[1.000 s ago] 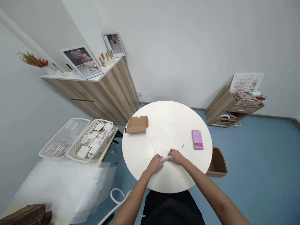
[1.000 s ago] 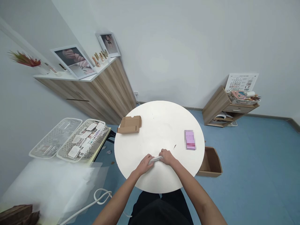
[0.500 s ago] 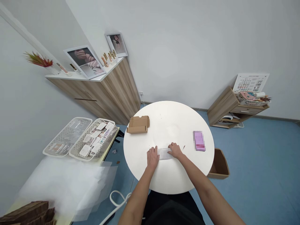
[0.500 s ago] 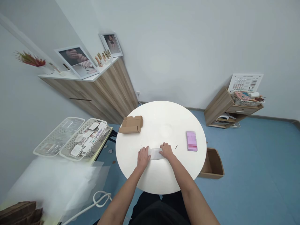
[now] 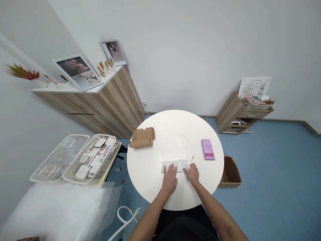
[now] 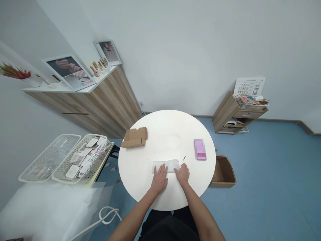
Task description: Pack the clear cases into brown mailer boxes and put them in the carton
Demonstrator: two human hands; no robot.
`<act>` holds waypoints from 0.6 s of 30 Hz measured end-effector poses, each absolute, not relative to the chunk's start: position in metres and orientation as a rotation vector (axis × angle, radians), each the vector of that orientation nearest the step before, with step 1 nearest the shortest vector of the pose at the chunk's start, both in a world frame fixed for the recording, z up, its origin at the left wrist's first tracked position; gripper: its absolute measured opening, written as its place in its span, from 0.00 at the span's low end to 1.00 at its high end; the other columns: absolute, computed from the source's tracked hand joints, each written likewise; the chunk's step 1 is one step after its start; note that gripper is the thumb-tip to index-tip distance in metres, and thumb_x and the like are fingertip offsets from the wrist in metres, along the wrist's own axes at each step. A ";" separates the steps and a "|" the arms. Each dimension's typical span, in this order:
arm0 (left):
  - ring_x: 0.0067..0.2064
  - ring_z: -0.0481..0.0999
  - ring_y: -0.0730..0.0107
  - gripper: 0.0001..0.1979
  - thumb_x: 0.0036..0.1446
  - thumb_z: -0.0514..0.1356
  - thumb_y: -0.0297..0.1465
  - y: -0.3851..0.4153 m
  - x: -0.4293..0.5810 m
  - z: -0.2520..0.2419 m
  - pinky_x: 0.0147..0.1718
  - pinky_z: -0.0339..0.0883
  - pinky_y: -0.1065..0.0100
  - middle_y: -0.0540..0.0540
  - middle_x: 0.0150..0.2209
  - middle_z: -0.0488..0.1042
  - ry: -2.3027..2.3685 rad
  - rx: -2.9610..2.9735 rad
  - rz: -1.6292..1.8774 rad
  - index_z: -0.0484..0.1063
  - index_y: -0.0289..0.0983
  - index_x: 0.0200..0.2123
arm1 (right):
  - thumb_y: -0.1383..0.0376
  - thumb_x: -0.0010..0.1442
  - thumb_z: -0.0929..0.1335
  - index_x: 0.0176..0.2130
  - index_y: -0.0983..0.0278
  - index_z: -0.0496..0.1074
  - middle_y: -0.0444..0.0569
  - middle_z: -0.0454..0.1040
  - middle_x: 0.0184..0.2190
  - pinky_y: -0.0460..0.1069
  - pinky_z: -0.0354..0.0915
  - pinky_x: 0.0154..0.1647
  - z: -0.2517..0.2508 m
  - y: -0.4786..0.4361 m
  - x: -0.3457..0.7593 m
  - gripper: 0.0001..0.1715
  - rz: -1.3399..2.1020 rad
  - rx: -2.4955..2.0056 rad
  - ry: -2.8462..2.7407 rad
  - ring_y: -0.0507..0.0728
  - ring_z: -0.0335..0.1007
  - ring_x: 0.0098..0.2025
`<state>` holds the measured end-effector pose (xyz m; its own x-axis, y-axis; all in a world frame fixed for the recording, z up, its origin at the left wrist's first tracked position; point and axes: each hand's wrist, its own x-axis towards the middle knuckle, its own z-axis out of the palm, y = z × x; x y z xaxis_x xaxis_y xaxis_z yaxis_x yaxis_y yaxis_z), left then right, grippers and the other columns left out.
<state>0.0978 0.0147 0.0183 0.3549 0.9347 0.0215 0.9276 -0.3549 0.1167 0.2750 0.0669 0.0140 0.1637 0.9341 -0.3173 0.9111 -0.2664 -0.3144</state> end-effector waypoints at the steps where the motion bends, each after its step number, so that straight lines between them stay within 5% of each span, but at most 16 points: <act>1: 0.68 0.49 0.48 0.36 0.57 0.52 0.31 0.016 0.098 0.016 0.64 0.35 0.36 0.34 0.67 0.53 1.734 2.509 0.130 0.45 0.36 0.68 | 0.54 0.60 0.64 0.48 0.62 0.65 0.61 0.72 0.43 0.56 0.65 0.38 0.018 0.066 0.274 0.20 0.755 -2.376 -1.859 0.67 0.70 0.45; 5: 0.64 0.60 0.52 0.31 0.58 0.49 0.24 0.029 0.091 0.017 0.63 0.45 0.41 0.35 0.63 0.62 1.692 2.517 0.105 0.53 0.37 0.65 | 0.60 0.59 0.63 0.56 0.66 0.62 0.63 0.68 0.54 0.59 0.60 0.52 0.039 0.066 0.267 0.26 0.561 -2.133 -2.128 0.68 0.63 0.56; 11: 0.59 0.67 0.57 0.27 0.54 0.50 0.20 0.057 0.073 0.029 0.58 0.60 0.51 0.40 0.59 0.67 1.592 2.466 0.129 0.62 0.41 0.57 | 0.64 0.54 0.67 0.61 0.64 0.59 0.58 0.53 0.67 0.68 0.30 0.67 0.059 0.075 0.253 0.36 0.415 -1.448 -2.719 0.69 0.40 0.68; 18: 0.52 0.72 0.54 0.24 0.53 0.57 0.29 0.060 0.060 0.053 0.53 0.63 0.56 0.41 0.50 0.74 1.481 2.130 0.170 0.62 0.39 0.55 | 0.64 0.55 0.65 0.50 0.63 0.70 0.55 0.74 0.46 0.70 0.27 0.65 0.073 0.089 0.259 0.21 0.587 -1.461 -2.736 0.66 0.59 0.58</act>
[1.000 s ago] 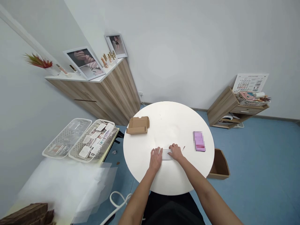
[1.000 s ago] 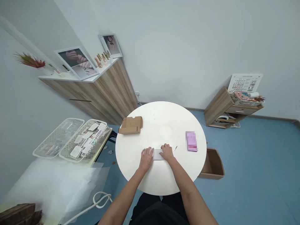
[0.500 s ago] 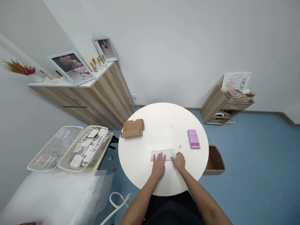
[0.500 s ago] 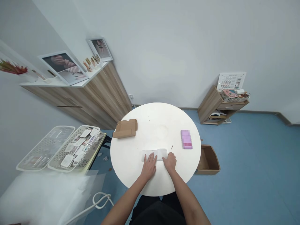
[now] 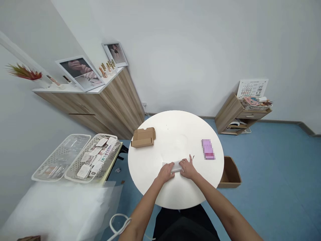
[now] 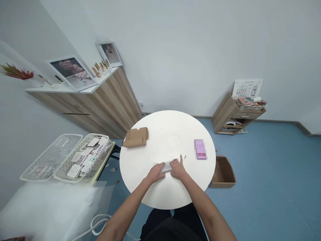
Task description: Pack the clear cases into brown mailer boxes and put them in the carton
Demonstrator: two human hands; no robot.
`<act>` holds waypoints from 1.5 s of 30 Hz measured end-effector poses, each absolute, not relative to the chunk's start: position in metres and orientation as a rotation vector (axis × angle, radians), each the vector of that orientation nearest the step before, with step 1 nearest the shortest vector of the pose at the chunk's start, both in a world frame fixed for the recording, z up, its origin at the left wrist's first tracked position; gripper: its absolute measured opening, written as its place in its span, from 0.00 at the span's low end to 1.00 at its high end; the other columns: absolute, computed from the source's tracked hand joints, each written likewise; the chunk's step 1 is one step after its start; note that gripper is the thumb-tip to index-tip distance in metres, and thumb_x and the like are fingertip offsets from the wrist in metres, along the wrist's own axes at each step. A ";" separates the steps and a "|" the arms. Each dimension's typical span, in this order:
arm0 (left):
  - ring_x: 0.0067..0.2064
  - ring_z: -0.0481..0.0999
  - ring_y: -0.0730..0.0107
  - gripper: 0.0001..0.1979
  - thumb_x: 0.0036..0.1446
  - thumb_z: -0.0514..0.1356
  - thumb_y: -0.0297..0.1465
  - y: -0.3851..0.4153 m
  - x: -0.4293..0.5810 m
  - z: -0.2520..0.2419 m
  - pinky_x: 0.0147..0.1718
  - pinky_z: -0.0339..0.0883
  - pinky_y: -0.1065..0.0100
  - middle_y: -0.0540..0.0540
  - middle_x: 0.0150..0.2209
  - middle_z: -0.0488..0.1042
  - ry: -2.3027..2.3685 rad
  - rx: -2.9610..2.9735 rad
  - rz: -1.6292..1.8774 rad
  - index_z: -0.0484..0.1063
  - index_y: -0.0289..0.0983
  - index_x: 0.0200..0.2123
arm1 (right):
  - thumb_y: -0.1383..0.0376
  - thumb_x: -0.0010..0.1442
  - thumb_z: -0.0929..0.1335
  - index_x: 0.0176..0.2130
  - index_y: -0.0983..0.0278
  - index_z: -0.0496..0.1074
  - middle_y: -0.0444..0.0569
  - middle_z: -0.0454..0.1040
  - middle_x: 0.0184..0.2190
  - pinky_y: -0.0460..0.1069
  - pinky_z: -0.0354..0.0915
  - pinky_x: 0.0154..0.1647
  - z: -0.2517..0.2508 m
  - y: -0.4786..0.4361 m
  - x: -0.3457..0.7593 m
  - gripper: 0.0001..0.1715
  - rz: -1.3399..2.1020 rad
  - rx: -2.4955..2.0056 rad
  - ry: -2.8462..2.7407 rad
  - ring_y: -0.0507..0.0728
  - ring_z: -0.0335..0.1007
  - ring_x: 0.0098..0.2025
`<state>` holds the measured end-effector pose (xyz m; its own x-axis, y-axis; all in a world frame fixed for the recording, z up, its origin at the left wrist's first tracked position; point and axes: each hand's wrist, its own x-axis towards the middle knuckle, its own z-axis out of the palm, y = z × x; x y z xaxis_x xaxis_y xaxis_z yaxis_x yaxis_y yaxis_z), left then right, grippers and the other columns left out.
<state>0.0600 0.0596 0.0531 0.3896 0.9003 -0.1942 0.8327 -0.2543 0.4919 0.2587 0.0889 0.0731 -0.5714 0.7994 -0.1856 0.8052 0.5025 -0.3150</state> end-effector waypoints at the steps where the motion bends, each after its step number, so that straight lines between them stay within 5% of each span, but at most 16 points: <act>1: 0.48 0.74 0.56 0.21 0.55 0.56 0.31 0.059 0.058 0.056 0.50 0.65 0.57 0.44 0.45 0.76 1.480 2.087 0.160 0.63 0.40 0.53 | 0.63 0.56 0.65 0.49 0.62 0.71 0.54 0.74 0.45 0.70 0.29 0.65 0.074 0.092 0.260 0.20 -0.654 1.447 2.688 0.65 0.61 0.56; 3: 0.41 0.76 0.60 0.15 0.59 0.53 0.34 0.060 0.055 0.059 0.44 0.67 0.61 0.47 0.38 0.76 1.480 2.046 0.146 0.66 0.42 0.50 | 0.61 0.58 0.64 0.46 0.61 0.73 0.52 0.74 0.46 0.68 0.35 0.64 0.076 0.100 0.261 0.17 -0.782 1.464 2.615 0.63 0.63 0.53; 6: 0.41 0.76 0.64 0.16 0.65 0.44 0.34 0.066 0.054 0.058 0.40 0.68 0.65 0.46 0.43 0.74 1.553 2.029 0.189 0.66 0.41 0.50 | 0.61 0.61 0.61 0.45 0.61 0.73 0.52 0.74 0.47 0.62 0.47 0.60 0.075 0.114 0.252 0.17 -0.904 1.545 2.464 0.60 0.66 0.51; 11: 0.57 0.68 0.55 0.22 0.65 0.43 0.29 0.076 0.058 0.051 0.55 0.60 0.50 0.35 0.56 0.67 1.772 2.082 0.265 0.59 0.36 0.60 | 0.64 0.66 0.58 0.52 0.60 0.69 0.52 0.73 0.50 0.57 0.52 0.55 0.067 0.132 0.233 0.19 -0.889 1.710 2.367 0.59 0.65 0.53; 16: 0.67 0.54 0.53 0.27 0.60 0.48 0.24 0.055 0.067 0.032 0.63 0.42 0.41 0.39 0.66 0.58 1.619 2.513 0.233 0.57 0.38 0.63 | 0.65 0.64 0.61 0.49 0.62 0.69 0.55 0.70 0.50 0.54 0.56 0.51 0.053 0.127 0.237 0.15 -0.736 1.864 2.362 0.61 0.63 0.53; 25: 0.66 0.54 0.43 0.35 0.56 0.57 0.31 0.028 0.085 0.017 0.61 0.47 0.39 0.37 0.68 0.50 1.638 2.466 0.095 0.50 0.44 0.67 | 0.55 0.55 0.68 0.51 0.66 0.65 0.63 0.68 0.49 0.56 0.61 0.45 0.023 0.068 0.264 0.28 -0.685 2.657 1.875 0.69 0.64 0.52; 31: 0.64 0.57 0.41 0.37 0.55 0.58 0.32 0.015 0.097 0.014 0.58 0.52 0.42 0.37 0.67 0.52 1.648 2.429 0.101 0.49 0.45 0.67 | 0.54 0.52 0.67 0.37 0.65 0.70 0.62 0.72 0.41 0.56 0.63 0.42 0.014 0.063 0.266 0.18 -1.007 2.762 1.509 0.68 0.70 0.46; 35: 0.64 0.56 0.41 0.36 0.56 0.57 0.32 0.010 0.100 0.013 0.57 0.52 0.43 0.36 0.68 0.52 1.654 2.385 0.141 0.50 0.44 0.67 | 0.63 0.48 0.66 0.31 0.63 0.69 0.57 0.73 0.38 0.55 0.63 0.45 0.017 0.064 0.255 0.08 -1.004 2.817 1.818 0.64 0.70 0.43; 39: 0.64 0.56 0.43 0.32 0.57 0.56 0.33 0.010 0.096 0.015 0.57 0.53 0.44 0.37 0.68 0.51 1.623 2.359 0.199 0.54 0.43 0.65 | 0.66 0.53 0.60 0.38 0.62 0.68 0.50 0.73 0.38 0.52 0.66 0.45 0.018 0.051 0.235 0.13 -1.267 2.662 2.310 0.59 0.70 0.42; 42: 0.65 0.55 0.46 0.30 0.56 0.55 0.29 0.009 0.090 0.015 0.59 0.51 0.44 0.37 0.69 0.49 1.606 2.334 0.218 0.57 0.40 0.63 | 0.65 0.58 0.58 0.51 0.63 0.66 0.54 0.72 0.48 0.55 0.64 0.53 0.013 0.037 0.226 0.22 -1.257 2.537 2.455 0.60 0.67 0.52; 45: 0.67 0.52 0.53 0.30 0.57 0.50 0.25 0.007 0.084 0.014 0.62 0.48 0.45 0.38 0.69 0.50 1.547 2.303 0.290 0.55 0.37 0.64 | 0.66 0.61 0.56 0.63 0.65 0.55 0.57 0.60 0.63 0.60 0.53 0.64 0.007 0.024 0.223 0.32 -1.093 2.282 2.600 0.61 0.50 0.67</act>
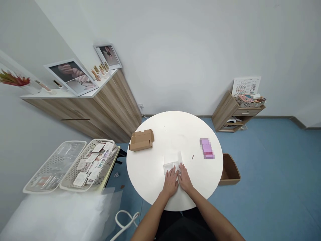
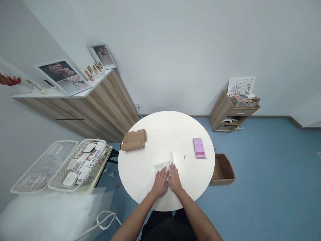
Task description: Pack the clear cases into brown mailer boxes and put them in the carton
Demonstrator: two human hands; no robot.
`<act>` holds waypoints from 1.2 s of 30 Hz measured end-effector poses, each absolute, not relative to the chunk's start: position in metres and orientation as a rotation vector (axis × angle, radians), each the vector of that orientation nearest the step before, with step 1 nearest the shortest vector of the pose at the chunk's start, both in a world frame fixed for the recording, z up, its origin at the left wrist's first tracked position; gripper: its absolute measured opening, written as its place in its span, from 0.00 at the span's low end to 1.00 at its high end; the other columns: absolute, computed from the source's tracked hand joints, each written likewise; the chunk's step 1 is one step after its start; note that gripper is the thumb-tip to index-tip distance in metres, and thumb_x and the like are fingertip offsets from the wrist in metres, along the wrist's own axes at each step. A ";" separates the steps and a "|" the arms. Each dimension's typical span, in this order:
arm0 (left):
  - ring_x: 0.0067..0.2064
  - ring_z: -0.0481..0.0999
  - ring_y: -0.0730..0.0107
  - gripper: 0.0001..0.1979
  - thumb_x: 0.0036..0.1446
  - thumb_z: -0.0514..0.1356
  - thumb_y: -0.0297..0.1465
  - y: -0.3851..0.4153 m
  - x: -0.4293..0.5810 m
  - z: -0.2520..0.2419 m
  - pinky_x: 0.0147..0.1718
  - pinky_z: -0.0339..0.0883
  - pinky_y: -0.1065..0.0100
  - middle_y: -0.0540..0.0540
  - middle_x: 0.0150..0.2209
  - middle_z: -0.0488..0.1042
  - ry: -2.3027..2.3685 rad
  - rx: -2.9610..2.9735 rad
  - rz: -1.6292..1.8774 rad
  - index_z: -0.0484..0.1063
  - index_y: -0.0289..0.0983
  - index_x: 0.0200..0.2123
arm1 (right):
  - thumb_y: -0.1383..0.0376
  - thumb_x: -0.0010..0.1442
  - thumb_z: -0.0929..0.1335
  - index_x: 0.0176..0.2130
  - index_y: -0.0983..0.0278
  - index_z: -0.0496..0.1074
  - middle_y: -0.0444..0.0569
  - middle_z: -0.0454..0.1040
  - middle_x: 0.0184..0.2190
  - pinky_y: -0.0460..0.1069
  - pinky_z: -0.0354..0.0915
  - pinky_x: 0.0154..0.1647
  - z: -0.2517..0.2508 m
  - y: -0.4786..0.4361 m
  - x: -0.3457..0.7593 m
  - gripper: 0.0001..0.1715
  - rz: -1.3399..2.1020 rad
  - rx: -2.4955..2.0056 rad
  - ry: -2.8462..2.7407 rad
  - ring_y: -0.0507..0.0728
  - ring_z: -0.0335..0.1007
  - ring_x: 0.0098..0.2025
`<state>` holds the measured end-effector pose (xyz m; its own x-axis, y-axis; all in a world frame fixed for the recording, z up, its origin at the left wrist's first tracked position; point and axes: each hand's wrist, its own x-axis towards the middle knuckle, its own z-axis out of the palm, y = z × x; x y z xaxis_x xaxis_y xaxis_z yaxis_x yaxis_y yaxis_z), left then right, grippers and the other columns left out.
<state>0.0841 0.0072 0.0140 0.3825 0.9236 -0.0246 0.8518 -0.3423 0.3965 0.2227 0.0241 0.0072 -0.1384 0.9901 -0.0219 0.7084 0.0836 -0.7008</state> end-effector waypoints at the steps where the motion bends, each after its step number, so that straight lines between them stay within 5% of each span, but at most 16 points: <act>1: 0.67 0.53 0.56 0.30 0.57 0.48 0.24 0.006 0.082 0.013 0.63 0.47 0.45 0.38 0.68 0.52 1.522 2.286 0.335 0.54 0.37 0.64 | 0.67 0.60 0.56 0.66 0.65 0.51 0.56 0.54 0.67 0.63 0.48 0.66 0.007 0.021 0.222 0.35 0.784 -1.671 -2.008 0.61 0.42 0.70; 4: 0.66 0.56 0.60 0.28 0.59 0.45 0.24 0.002 0.075 0.008 0.63 0.50 0.47 0.39 0.65 0.58 1.611 2.136 0.563 0.53 0.38 0.63 | 0.68 0.57 0.58 0.69 0.66 0.41 0.55 0.42 0.70 0.68 0.35 0.67 0.013 0.017 0.220 0.44 0.710 -1.744 -2.272 0.63 0.29 0.72; 7: 0.63 0.62 0.54 0.25 0.60 0.49 0.29 -0.002 0.068 0.001 0.59 0.57 0.44 0.35 0.59 0.64 1.989 1.698 0.847 0.56 0.36 0.61 | 0.68 0.53 0.61 0.70 0.67 0.37 0.55 0.37 0.71 0.70 0.29 0.67 0.024 0.017 0.218 0.50 0.633 -1.807 -2.404 0.66 0.27 0.72; 12: 0.44 0.76 0.53 0.25 0.55 0.57 0.41 0.007 0.067 -0.012 0.44 0.70 0.50 0.37 0.43 0.73 2.103 0.865 0.919 0.62 0.34 0.53 | 0.67 0.53 0.60 0.70 0.66 0.34 0.54 0.37 0.71 0.70 0.32 0.66 0.034 0.020 0.219 0.52 0.664 -1.873 -2.443 0.67 0.30 0.71; 17: 0.34 0.77 0.59 0.15 0.56 0.55 0.42 0.030 0.079 -0.012 0.35 0.71 0.56 0.44 0.32 0.74 2.038 0.832 0.933 0.69 0.37 0.38 | 0.68 0.54 0.59 0.70 0.63 0.36 0.52 0.43 0.70 0.69 0.36 0.66 0.039 0.027 0.228 0.49 0.760 -1.844 -2.422 0.65 0.36 0.71; 22: 0.45 0.74 0.59 0.09 0.53 0.56 0.38 0.045 0.097 0.009 0.46 0.69 0.56 0.42 0.43 0.72 1.928 1.077 1.025 0.69 0.39 0.34 | 0.70 0.54 0.58 0.69 0.64 0.45 0.54 0.55 0.67 0.63 0.44 0.65 0.044 0.036 0.237 0.45 0.843 -1.789 -2.294 0.61 0.46 0.68; 26: 0.55 0.69 0.57 0.06 0.57 0.53 0.35 0.053 0.116 0.026 0.50 0.68 0.54 0.42 0.51 0.68 1.728 1.530 1.007 0.67 0.41 0.33 | 0.72 0.53 0.58 0.69 0.63 0.42 0.52 0.61 0.63 0.58 0.54 0.62 0.039 0.031 0.250 0.47 0.889 -1.767 -2.134 0.60 0.51 0.64; 30: 0.53 0.71 0.58 0.08 0.60 0.49 0.32 0.056 0.124 0.029 0.48 0.70 0.53 0.41 0.52 0.67 1.588 1.777 0.847 0.67 0.40 0.37 | 0.74 0.52 0.58 0.69 0.63 0.41 0.51 0.55 0.67 0.57 0.57 0.61 0.032 0.020 0.261 0.48 0.846 -1.809 -2.050 0.60 0.48 0.65; 36: 0.57 0.68 0.59 0.14 0.64 0.46 0.28 0.057 0.113 0.018 0.53 0.67 0.51 0.44 0.59 0.67 1.361 2.105 0.673 0.70 0.42 0.44 | 0.72 0.56 0.60 0.65 0.61 0.54 0.48 0.44 0.71 0.65 0.45 0.65 0.041 0.014 0.264 0.38 0.676 -1.791 -2.226 0.66 0.44 0.67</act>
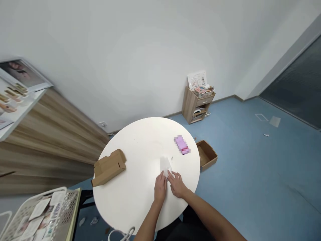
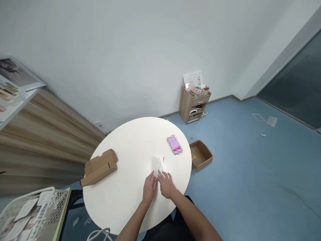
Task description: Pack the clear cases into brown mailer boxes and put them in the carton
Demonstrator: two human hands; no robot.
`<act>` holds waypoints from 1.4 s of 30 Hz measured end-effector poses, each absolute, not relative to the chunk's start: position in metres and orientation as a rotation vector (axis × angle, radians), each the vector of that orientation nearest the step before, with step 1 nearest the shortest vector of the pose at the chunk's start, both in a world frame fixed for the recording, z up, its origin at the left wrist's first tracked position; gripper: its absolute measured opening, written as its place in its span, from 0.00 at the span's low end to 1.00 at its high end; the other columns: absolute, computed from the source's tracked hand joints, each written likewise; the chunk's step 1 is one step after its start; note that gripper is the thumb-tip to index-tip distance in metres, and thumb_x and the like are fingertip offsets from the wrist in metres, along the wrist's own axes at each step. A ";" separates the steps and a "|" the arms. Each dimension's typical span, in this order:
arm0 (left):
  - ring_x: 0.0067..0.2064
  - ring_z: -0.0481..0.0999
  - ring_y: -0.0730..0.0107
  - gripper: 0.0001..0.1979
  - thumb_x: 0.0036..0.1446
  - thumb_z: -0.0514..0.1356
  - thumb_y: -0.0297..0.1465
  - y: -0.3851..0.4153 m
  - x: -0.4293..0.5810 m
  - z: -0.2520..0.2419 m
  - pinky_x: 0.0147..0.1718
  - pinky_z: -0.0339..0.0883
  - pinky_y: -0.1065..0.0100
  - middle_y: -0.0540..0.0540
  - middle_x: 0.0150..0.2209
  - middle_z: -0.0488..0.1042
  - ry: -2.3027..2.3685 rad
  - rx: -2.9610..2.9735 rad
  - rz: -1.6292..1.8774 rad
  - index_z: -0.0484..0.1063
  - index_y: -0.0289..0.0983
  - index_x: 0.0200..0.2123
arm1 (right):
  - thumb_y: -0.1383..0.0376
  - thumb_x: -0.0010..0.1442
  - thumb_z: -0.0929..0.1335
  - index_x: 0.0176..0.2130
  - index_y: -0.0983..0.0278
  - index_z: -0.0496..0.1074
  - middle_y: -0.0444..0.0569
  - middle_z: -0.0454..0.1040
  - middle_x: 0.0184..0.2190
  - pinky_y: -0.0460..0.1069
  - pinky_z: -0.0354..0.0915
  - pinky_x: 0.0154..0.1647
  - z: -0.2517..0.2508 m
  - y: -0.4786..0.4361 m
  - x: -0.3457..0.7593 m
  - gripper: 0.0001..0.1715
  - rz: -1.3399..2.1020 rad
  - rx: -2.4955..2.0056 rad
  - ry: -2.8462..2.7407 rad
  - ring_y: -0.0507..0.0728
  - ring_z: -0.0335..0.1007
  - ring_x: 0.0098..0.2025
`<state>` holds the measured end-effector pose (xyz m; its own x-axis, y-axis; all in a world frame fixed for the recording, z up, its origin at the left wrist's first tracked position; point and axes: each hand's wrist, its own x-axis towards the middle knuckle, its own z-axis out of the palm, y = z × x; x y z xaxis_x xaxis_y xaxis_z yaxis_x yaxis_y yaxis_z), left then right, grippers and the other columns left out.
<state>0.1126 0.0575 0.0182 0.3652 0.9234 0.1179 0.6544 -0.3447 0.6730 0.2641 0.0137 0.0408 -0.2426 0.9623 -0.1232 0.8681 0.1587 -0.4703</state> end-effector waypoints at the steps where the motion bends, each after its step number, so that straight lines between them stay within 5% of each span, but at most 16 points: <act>1: 0.58 0.67 0.59 0.16 0.64 0.45 0.28 0.059 0.111 0.016 0.53 0.67 0.51 0.45 0.58 0.68 1.325 2.155 0.634 0.69 0.42 0.48 | 0.71 0.57 0.60 0.65 0.61 0.54 0.49 0.44 0.70 0.65 0.45 0.65 0.044 0.013 0.265 0.37 0.666 -1.791 -2.237 0.66 0.45 0.67; 4: 0.60 0.65 0.57 0.23 0.63 0.45 0.26 0.061 0.111 0.013 0.54 0.66 0.51 0.45 0.59 0.69 1.224 2.334 0.507 0.61 0.42 0.60 | 0.72 0.57 0.60 0.66 0.61 0.53 0.50 0.44 0.70 0.64 0.46 0.64 0.050 0.006 0.268 0.38 0.628 -1.852 -2.210 0.65 0.47 0.66; 10: 0.65 0.57 0.51 0.32 0.53 0.50 0.20 0.059 0.119 0.014 0.64 0.46 0.42 0.43 0.67 0.57 0.983 2.695 0.307 0.59 0.39 0.62 | 0.75 0.55 0.59 0.68 0.61 0.49 0.50 0.49 0.69 0.63 0.41 0.66 0.040 -0.018 0.274 0.43 0.526 -1.972 -2.081 0.63 0.47 0.67; 16: 0.59 0.67 0.54 0.30 0.54 0.47 0.18 0.080 0.127 -0.004 0.57 0.62 0.46 0.38 0.58 0.69 0.833 2.717 0.328 0.57 0.36 0.62 | 0.75 0.59 0.58 0.68 0.66 0.48 0.55 0.58 0.65 0.62 0.44 0.66 0.026 -0.013 0.274 0.39 0.428 -1.979 -2.067 0.63 0.51 0.65; 25: 0.52 0.72 0.58 0.31 0.55 0.49 0.21 0.095 0.128 0.006 0.49 0.71 0.55 0.40 0.49 0.73 0.688 2.635 0.312 0.50 0.38 0.63 | 0.72 0.63 0.59 0.61 0.63 0.59 0.55 0.70 0.50 0.59 0.56 0.57 0.042 0.017 0.274 0.27 0.376 -2.043 -2.148 0.63 0.62 0.52; 31: 0.61 0.64 0.52 0.37 0.52 0.52 0.22 0.090 0.119 0.009 0.58 0.60 0.46 0.36 0.61 0.64 0.593 2.665 0.297 0.45 0.36 0.65 | 0.74 0.64 0.57 0.58 0.67 0.62 0.57 0.70 0.49 0.57 0.59 0.49 0.045 0.016 0.282 0.24 0.304 -1.942 -2.349 0.63 0.63 0.49; 42: 0.49 0.70 0.56 0.29 0.48 0.59 0.24 0.128 0.138 0.047 0.47 0.69 0.55 0.39 0.51 0.68 0.538 2.474 0.243 0.62 0.38 0.55 | 0.67 0.61 0.65 0.53 0.63 0.65 0.53 0.70 0.47 0.52 0.65 0.38 0.073 0.041 0.309 0.20 0.549 -1.900 -2.367 0.61 0.62 0.47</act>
